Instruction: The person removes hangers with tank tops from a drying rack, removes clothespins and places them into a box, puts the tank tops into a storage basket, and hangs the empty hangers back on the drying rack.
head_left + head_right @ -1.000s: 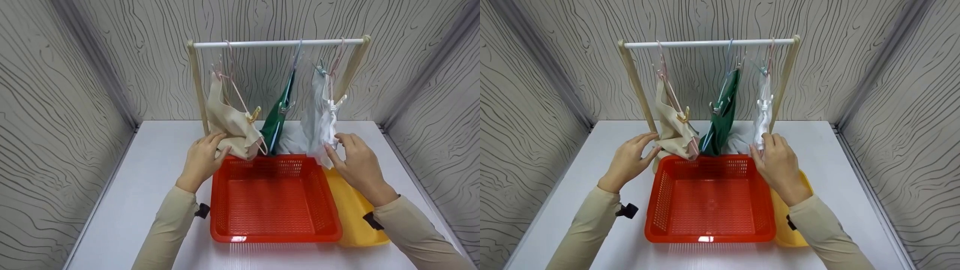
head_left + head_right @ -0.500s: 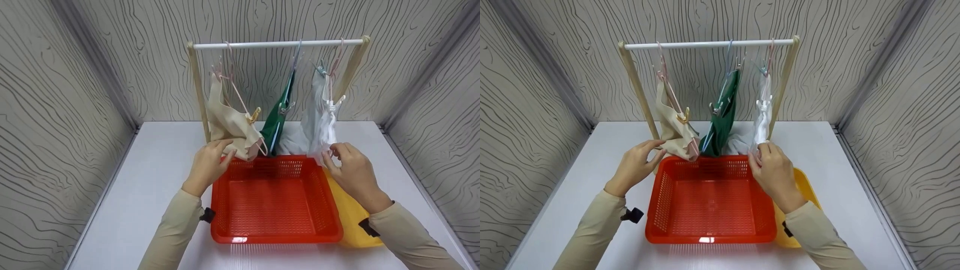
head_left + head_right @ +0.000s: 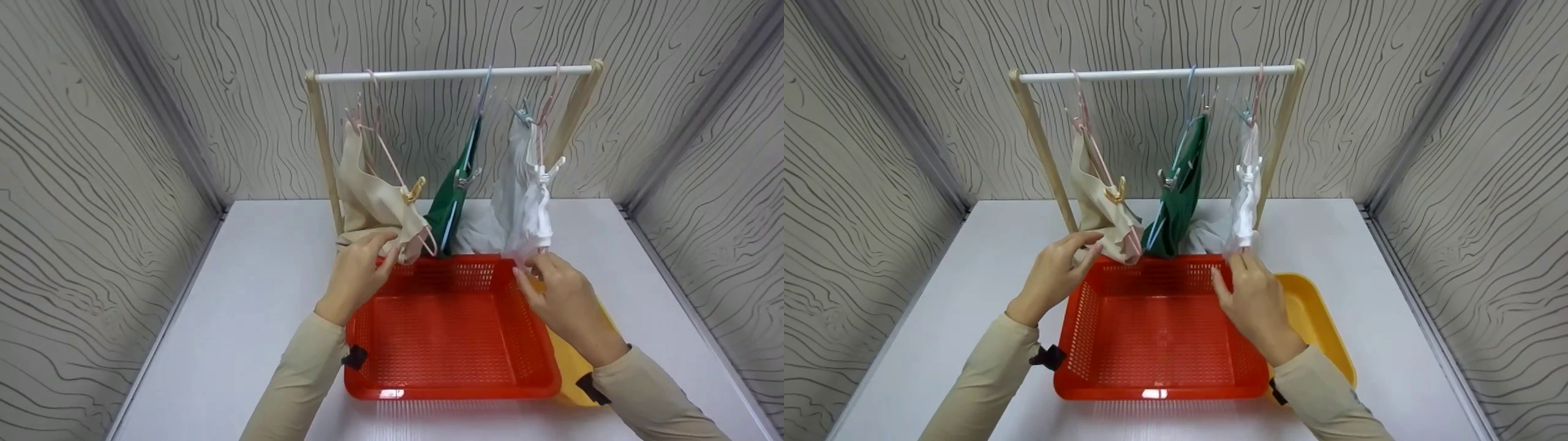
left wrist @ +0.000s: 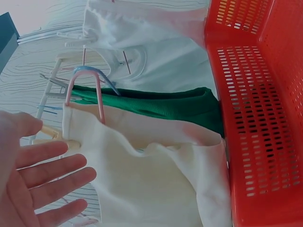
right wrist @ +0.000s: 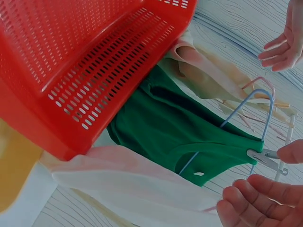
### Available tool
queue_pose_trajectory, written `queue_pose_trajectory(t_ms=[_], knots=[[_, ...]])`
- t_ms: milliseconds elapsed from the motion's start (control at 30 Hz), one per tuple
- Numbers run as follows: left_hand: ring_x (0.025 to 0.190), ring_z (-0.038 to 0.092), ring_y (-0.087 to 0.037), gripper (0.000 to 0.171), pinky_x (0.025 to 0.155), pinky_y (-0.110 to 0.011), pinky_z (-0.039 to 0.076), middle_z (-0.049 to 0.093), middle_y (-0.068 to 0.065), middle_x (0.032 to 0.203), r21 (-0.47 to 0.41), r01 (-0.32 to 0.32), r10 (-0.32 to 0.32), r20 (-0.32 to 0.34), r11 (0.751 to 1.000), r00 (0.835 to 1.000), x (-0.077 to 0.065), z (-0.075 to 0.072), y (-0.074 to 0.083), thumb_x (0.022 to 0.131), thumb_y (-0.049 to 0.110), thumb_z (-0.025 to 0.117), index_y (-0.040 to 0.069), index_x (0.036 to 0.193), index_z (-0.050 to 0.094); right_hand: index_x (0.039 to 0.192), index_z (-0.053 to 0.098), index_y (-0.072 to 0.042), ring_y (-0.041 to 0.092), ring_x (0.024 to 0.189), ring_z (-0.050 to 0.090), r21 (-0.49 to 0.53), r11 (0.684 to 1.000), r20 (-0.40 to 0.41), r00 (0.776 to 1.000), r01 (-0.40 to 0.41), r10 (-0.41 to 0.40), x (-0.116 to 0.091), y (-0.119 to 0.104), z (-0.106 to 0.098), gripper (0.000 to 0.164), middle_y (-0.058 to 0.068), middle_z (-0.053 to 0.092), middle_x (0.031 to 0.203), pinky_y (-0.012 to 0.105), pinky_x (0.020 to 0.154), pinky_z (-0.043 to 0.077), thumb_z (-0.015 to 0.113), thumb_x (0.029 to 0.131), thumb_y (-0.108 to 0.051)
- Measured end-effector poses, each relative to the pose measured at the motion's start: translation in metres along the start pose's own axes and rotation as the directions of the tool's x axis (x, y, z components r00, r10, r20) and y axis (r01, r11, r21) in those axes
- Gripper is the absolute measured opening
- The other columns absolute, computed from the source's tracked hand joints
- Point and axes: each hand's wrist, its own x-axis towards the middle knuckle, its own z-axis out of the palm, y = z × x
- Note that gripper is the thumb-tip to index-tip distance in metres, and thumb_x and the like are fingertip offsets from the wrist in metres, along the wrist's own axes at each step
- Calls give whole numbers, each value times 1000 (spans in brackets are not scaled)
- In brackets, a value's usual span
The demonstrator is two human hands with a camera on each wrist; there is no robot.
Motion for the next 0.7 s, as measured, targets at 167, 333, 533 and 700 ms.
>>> queue_pose_trajectory(t_ms=[167,333,533,700], knots=[[91,72,-22,20,81,-34,59,75,-8,105,-12,25,-25,-31,1000,999,1,6,5,92,21,62,7,105,70,87,62,-1,19,61,57,-33,998,-48,998,44,-45,-4,-2,11,17,11,63,74,33,55,55,75,80,-8],[97,71,-23,24,86,-37,58,74,-10,107,-70,121,-123,-18,990,992,5,12,9,94,24,59,5,105,70,85,62,-2,17,59,56,-4,999,-77,996,40,-40,-5,-4,20,17,10,63,74,32,53,54,77,77,-7],[99,69,-24,31,92,-37,57,73,-12,111,-120,262,-258,49,957,965,12,17,14,96,30,56,5,108,69,85,64,-2,17,60,56,26,999,-12,1000,-22,22,-9,-7,29,16,10,64,76,32,56,56,76,79,-9],[98,69,-27,39,92,-39,57,72,-15,112,-142,337,-329,80,931,941,19,20,20,97,36,54,2,110,67,86,65,-2,18,60,58,19,999,4,999,-39,39,-12,-8,35,16,10,66,75,32,57,56,77,79,-11]])
